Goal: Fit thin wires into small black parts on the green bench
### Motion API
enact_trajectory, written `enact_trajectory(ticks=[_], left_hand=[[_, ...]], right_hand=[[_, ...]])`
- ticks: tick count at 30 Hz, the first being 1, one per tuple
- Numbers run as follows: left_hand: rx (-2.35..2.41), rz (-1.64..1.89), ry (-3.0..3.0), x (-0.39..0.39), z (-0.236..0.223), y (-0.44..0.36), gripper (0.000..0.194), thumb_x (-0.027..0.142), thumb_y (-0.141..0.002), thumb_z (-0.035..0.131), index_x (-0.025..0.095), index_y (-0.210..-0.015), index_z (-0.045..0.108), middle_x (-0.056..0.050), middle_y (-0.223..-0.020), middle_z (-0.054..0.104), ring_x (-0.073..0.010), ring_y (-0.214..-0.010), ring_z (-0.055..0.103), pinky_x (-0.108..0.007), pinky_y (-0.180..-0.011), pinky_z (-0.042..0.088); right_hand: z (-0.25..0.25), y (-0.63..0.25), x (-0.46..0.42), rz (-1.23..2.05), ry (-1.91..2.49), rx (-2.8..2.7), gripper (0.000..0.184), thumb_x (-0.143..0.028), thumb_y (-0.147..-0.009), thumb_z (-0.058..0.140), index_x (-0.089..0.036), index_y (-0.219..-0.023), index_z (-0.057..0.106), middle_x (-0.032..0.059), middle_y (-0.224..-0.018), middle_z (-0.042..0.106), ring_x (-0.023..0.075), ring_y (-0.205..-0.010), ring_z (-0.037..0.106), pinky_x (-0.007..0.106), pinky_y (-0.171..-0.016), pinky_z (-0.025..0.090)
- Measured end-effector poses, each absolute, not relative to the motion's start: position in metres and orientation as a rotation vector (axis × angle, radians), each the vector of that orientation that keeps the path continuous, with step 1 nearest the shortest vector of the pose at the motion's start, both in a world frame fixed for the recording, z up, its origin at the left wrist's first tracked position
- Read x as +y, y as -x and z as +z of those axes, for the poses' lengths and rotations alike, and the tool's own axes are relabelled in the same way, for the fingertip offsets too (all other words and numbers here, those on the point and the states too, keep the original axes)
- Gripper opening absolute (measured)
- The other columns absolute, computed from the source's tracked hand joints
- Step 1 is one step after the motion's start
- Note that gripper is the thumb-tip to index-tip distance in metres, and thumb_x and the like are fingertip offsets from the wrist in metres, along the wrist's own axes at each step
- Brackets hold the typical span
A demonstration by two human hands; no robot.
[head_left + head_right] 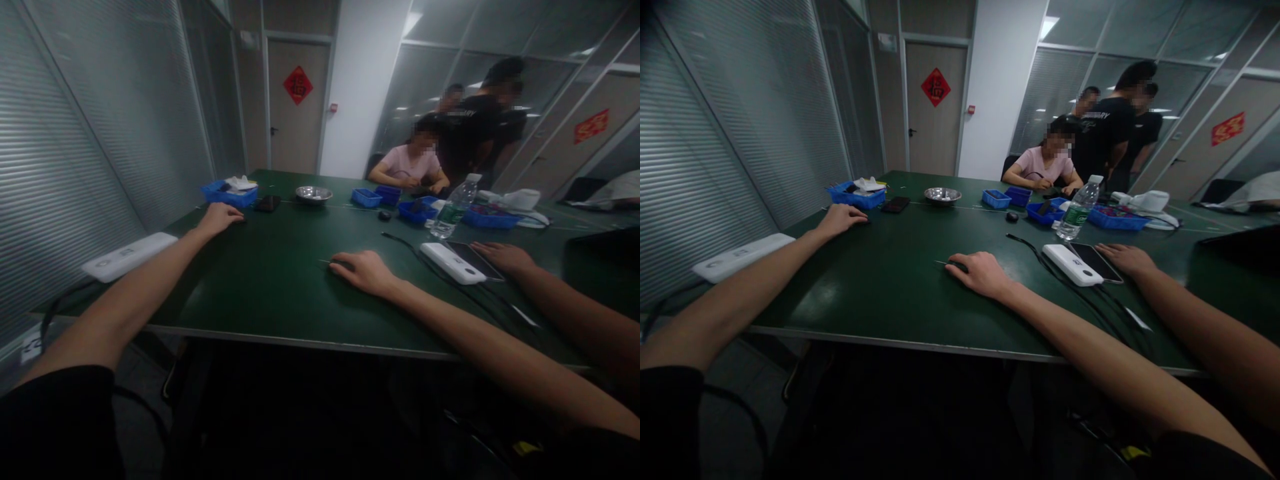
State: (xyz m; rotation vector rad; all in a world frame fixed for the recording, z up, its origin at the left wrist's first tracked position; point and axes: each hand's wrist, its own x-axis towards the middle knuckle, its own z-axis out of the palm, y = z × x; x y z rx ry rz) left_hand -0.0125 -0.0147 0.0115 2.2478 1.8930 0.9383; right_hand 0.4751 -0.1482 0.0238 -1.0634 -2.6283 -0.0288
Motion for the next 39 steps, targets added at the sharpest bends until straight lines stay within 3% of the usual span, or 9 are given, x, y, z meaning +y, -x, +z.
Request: enact_trajectory(ticks=[9,18,26,33,39], left_hand=[[1.939,0.964,-2.167,-0.013,0.012,0.012,0.024,0.035,-0.077,0.080,0.018,-0.094,0.085,-0.009,-0.085,0.079,-0.0251,-0.081,0.070,-0.037,-0.085,0.051],[1.788,0.989,-2.295,-0.013,0.009,0.005,0.019,0.033,-0.079,0.077,0.021,-0.093,0.083,-0.009,-0.098,0.079,-0.0266,-0.096,0.071,-0.038,-0.093,0.050],[1.214,0.880,-2.398,-0.036,0.012,-0.083,0.035,0.039,-0.085,0.076,0.021,-0.114,0.079,-0.009,-0.115,0.074,-0.0226,-0.102,0.068,-0.038,-0.094,0.052],[0.781,0.753,-2.369,-0.089,0.018,-0.169,0.031,0.041,-0.088,0.077,0.021,-0.111,0.081,-0.010,-0.110,0.074,-0.0215,-0.098,0.068,-0.034,-0.085,0.052],[0.712,0.795,-2.363,-0.105,0.015,-0.186,0.029,0.040,-0.088,0.078,0.021,-0.109,0.082,-0.010,-0.109,0.076,-0.0215,-0.095,0.070,-0.034,-0.085,0.052]], right_hand=[[0.022,-0.475,-0.147,-0.072,1.058,-2.633,0.046,-0.054,-0.107,0.042,-0.024,-0.126,0.071,0.0057,-0.098,0.079,0.0192,-0.076,0.070,0.029,-0.070,0.045],[0.025,-0.474,-0.149,-0.043,1.060,-2.648,0.046,-0.053,-0.107,0.043,-0.024,-0.126,0.071,0.0060,-0.099,0.079,0.0178,-0.074,0.069,0.028,-0.068,0.044],[0.027,-0.475,-0.151,0.004,1.062,-2.636,0.045,-0.054,-0.106,0.044,-0.023,-0.127,0.070,0.0063,-0.099,0.079,0.0192,-0.079,0.071,0.029,-0.073,0.047],[0.026,-0.475,-0.152,-0.014,1.053,-2.603,0.043,-0.051,-0.106,0.046,-0.023,-0.129,0.069,0.0058,-0.096,0.078,0.0189,-0.077,0.070,0.028,-0.071,0.044],[0.024,-0.475,-0.151,-0.037,1.037,-2.610,0.043,-0.051,-0.105,0.046,-0.023,-0.128,0.069,0.0054,-0.094,0.078,0.0180,-0.074,0.068,0.028,-0.067,0.041]])
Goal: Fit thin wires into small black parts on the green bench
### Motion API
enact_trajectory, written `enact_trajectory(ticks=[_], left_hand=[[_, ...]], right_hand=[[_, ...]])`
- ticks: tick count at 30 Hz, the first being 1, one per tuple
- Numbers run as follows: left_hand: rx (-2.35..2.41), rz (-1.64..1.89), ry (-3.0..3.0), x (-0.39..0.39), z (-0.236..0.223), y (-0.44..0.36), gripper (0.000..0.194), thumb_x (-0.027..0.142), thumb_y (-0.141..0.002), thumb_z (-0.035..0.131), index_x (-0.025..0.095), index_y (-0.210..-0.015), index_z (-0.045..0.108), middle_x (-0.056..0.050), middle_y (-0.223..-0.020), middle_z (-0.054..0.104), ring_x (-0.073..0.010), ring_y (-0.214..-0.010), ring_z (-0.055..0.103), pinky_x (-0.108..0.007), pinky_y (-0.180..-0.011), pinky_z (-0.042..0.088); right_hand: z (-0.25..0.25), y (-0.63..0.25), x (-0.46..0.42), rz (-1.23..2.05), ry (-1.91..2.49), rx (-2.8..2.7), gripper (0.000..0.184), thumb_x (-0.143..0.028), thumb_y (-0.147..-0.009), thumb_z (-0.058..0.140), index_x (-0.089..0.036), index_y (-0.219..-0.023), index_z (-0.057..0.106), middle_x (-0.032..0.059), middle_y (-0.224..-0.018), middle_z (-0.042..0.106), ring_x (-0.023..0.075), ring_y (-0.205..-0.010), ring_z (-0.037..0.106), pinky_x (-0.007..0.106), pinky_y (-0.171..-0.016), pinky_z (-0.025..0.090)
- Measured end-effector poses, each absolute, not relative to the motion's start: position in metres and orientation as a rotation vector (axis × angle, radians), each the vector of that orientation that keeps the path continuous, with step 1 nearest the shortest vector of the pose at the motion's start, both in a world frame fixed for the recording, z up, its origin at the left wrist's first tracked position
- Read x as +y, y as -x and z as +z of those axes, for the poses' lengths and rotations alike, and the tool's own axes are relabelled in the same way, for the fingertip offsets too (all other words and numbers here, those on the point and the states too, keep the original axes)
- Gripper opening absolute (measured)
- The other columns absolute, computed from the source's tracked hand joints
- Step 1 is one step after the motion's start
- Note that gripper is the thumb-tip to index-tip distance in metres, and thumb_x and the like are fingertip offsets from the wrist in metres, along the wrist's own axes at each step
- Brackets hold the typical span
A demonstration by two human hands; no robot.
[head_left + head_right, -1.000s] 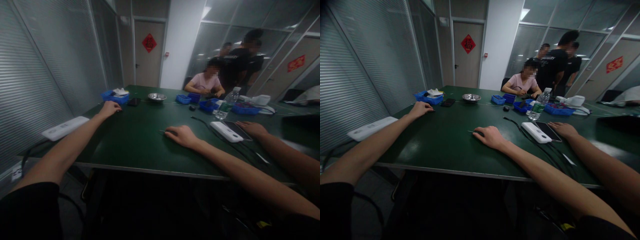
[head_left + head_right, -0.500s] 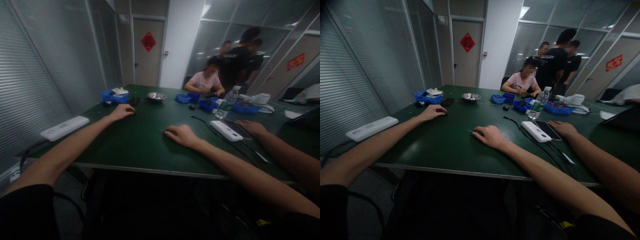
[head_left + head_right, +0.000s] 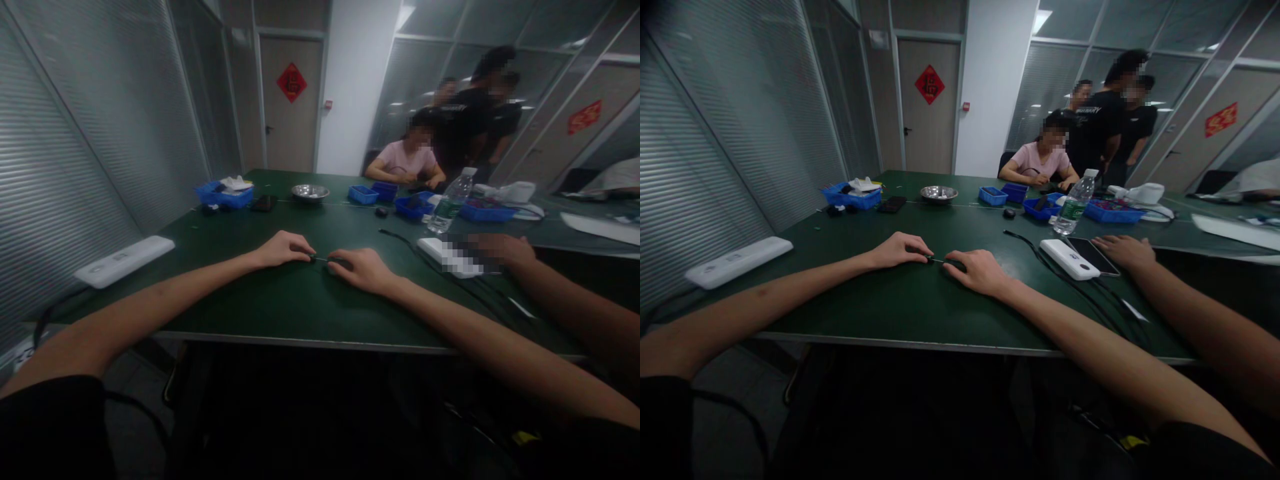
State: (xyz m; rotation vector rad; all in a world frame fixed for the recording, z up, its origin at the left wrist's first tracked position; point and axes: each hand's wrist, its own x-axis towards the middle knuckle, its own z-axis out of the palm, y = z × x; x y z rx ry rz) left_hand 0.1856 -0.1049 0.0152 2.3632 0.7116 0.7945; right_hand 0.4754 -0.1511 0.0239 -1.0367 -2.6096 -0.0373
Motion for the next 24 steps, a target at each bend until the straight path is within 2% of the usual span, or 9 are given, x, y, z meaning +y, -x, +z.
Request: enact_trajectory(ticks=[7,17,24], left_hand=[[0.682,0.814,-2.353,-0.1048,0.0144,-0.1847,0.026,0.038,-0.087,0.079,0.022,-0.107,0.083,-0.010,-0.106,0.077,-0.0219,-0.096,0.071,-0.035,-0.088,0.053],[0.660,0.802,-2.369,-0.1089,0.0147,-0.1880,0.026,0.038,-0.089,0.078,0.022,-0.109,0.083,-0.009,-0.107,0.077,-0.0220,-0.098,0.071,-0.034,-0.088,0.052],[0.618,0.797,-2.380,-0.1127,0.0140,-0.1937,0.027,0.037,-0.090,0.077,0.022,-0.112,0.082,-0.009,-0.108,0.077,-0.0217,-0.099,0.071,-0.034,-0.088,0.052]], right_hand=[[0.0232,-0.4754,-0.1514,-0.059,1.035,-2.597,0.042,-0.050,-0.105,0.047,-0.022,-0.128,0.070,0.0067,-0.095,0.078,0.0183,-0.073,0.068,0.028,-0.068,0.042],[0.0216,-0.4750,-0.1511,-0.048,0.994,-2.610,0.043,-0.050,-0.106,0.044,-0.023,-0.130,0.068,0.0076,-0.108,0.079,0.0206,-0.084,0.072,0.029,-0.074,0.046],[0.0237,-0.4719,-0.1526,-0.046,0.966,-2.643,0.044,-0.050,-0.107,0.043,-0.024,-0.133,0.067,0.0078,-0.111,0.078,0.0209,-0.086,0.073,0.030,-0.074,0.047]])
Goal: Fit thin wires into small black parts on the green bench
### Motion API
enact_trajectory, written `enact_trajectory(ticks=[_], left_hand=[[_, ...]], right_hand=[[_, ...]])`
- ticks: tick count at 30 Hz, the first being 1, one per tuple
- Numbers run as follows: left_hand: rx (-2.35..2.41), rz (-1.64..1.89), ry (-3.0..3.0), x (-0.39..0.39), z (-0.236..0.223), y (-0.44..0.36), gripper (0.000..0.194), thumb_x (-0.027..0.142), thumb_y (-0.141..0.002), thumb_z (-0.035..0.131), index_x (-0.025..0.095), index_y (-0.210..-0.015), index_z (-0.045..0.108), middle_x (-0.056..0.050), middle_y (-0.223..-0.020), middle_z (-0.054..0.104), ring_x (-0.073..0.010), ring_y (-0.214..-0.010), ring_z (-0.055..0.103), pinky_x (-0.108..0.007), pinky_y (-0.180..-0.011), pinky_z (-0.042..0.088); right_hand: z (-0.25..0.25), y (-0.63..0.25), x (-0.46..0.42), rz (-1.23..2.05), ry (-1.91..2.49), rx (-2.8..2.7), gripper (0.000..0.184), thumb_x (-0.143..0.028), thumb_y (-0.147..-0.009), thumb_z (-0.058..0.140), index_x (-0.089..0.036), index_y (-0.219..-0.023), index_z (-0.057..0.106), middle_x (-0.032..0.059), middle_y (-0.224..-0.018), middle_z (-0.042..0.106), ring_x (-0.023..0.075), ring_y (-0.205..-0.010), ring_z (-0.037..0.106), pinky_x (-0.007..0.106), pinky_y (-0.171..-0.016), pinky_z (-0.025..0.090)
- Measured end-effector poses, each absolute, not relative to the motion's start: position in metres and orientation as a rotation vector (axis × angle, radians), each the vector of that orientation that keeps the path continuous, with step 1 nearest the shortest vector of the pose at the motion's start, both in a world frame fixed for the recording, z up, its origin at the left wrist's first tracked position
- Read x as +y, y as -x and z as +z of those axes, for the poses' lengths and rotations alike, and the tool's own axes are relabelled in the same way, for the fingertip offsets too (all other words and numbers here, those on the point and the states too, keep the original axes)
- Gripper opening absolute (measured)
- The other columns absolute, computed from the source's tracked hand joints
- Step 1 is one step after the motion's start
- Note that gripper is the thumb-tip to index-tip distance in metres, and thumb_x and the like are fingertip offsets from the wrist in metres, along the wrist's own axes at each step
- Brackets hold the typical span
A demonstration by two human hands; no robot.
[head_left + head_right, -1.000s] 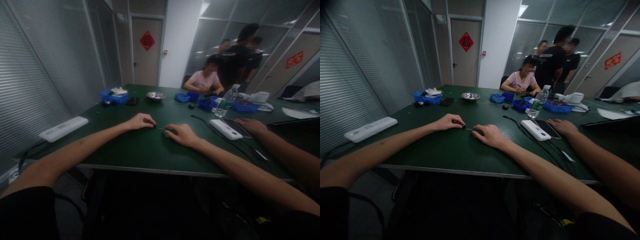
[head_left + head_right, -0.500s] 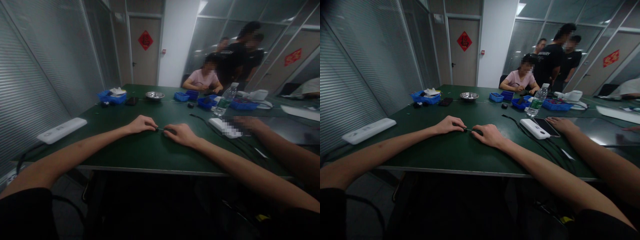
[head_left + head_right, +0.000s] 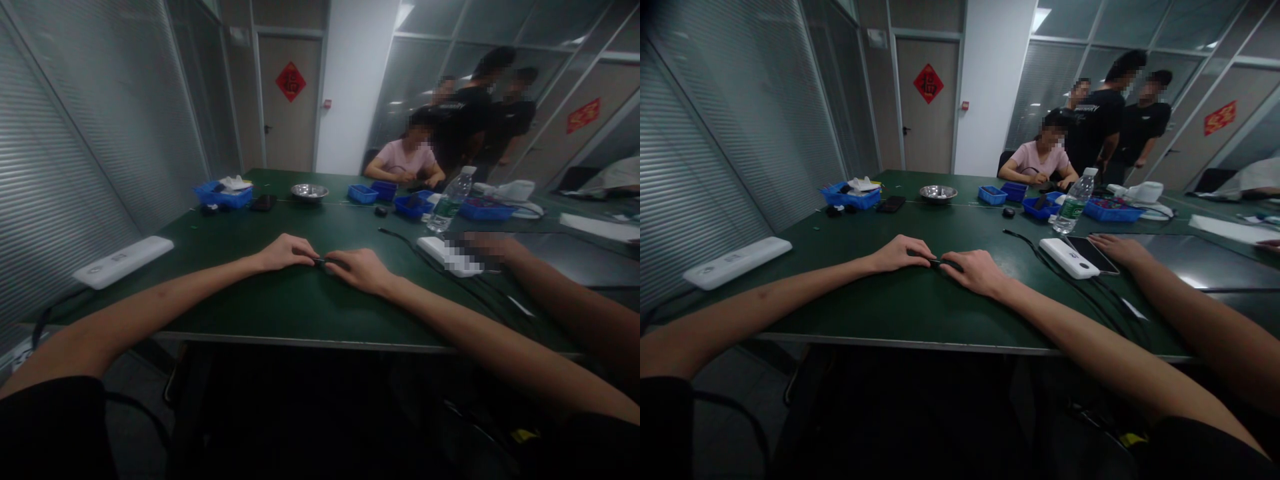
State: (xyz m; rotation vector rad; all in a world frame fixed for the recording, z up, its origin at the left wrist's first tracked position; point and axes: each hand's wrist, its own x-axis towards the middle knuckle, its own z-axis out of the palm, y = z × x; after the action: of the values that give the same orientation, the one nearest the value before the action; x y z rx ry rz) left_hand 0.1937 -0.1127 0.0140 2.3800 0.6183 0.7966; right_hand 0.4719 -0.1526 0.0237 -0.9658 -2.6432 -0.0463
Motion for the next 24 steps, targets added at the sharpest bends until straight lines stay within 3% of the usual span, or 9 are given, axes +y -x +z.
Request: enact_trajectory(ticks=[6,15,20,24], left_hand=[[0.611,0.771,-2.328,-0.113,0.015,-0.194,0.030,0.038,-0.088,0.079,0.021,-0.113,0.081,-0.010,-0.108,0.076,-0.0218,-0.098,0.069,-0.034,-0.088,0.051],[0.653,0.635,-2.330,-0.108,0.015,-0.189,0.045,0.040,-0.091,0.075,0.023,-0.133,0.072,-0.008,-0.108,0.074,-0.0190,-0.091,0.066,-0.030,-0.077,0.049],[0.586,0.610,-2.368,-0.108,0.017,-0.188,0.038,0.038,-0.096,0.068,0.024,-0.131,0.073,-0.010,-0.123,0.069,-0.0207,-0.103,0.066,-0.031,-0.085,0.051],[0.685,0.665,-2.440,-0.093,0.014,-0.175,0.034,0.039,-0.097,0.066,0.024,-0.126,0.076,-0.010,-0.121,0.070,-0.0217,-0.106,0.066,-0.033,-0.090,0.051]], right_hand=[[0.022,-0.472,-0.153,-0.050,0.978,-2.620,0.042,-0.048,-0.107,0.044,-0.025,-0.133,0.066,0.0074,-0.115,0.078,0.0210,-0.091,0.073,0.029,-0.077,0.048],[0.024,-0.470,-0.155,-0.110,1.069,-2.579,0.042,-0.049,-0.107,0.043,-0.024,-0.129,0.069,0.0073,-0.106,0.079,0.0201,-0.083,0.072,0.029,-0.072,0.045],[0.028,-0.471,-0.155,-0.112,1.172,-2.599,0.043,-0.051,-0.105,0.046,-0.024,-0.127,0.071,0.0070,-0.099,0.079,0.0210,-0.080,0.071,0.030,-0.071,0.045],[0.029,-0.474,-0.152,-0.108,1.231,-2.584,0.044,-0.053,-0.105,0.045,-0.024,-0.126,0.072,0.0068,-0.090,0.078,0.0212,-0.076,0.070,0.030,-0.069,0.044]])
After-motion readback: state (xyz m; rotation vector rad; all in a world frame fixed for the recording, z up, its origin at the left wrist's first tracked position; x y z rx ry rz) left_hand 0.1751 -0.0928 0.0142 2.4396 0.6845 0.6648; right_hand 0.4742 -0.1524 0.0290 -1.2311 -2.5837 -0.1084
